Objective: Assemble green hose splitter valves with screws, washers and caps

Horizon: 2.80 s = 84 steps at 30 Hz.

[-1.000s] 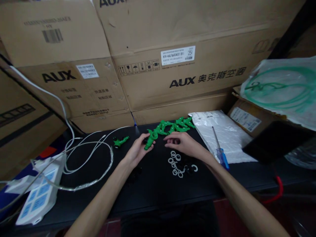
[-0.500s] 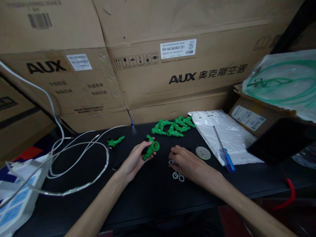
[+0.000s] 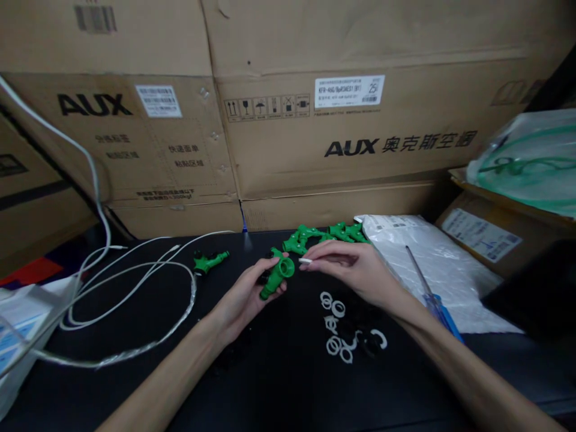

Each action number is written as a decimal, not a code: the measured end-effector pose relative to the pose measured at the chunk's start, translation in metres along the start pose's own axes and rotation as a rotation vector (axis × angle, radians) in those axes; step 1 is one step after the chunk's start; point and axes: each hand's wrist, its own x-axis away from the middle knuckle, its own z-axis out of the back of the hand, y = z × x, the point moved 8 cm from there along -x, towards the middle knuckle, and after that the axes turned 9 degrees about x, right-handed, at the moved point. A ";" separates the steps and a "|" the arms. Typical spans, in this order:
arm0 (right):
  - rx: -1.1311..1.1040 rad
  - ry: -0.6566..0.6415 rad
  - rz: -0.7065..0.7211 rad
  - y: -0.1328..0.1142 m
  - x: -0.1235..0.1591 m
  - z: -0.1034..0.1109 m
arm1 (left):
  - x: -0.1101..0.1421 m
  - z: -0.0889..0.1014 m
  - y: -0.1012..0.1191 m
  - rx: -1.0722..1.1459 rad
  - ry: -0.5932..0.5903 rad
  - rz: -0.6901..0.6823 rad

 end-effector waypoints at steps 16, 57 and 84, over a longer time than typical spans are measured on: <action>-0.042 0.068 0.159 0.001 0.014 -0.010 | 0.001 -0.002 -0.014 -0.064 -0.024 0.006; 0.334 0.009 0.297 -0.007 0.021 -0.027 | 0.009 -0.009 -0.021 -0.145 -0.076 0.020; -0.304 -0.060 -0.296 0.037 0.020 -0.038 | 0.006 -0.012 -0.006 -0.361 -0.059 -0.179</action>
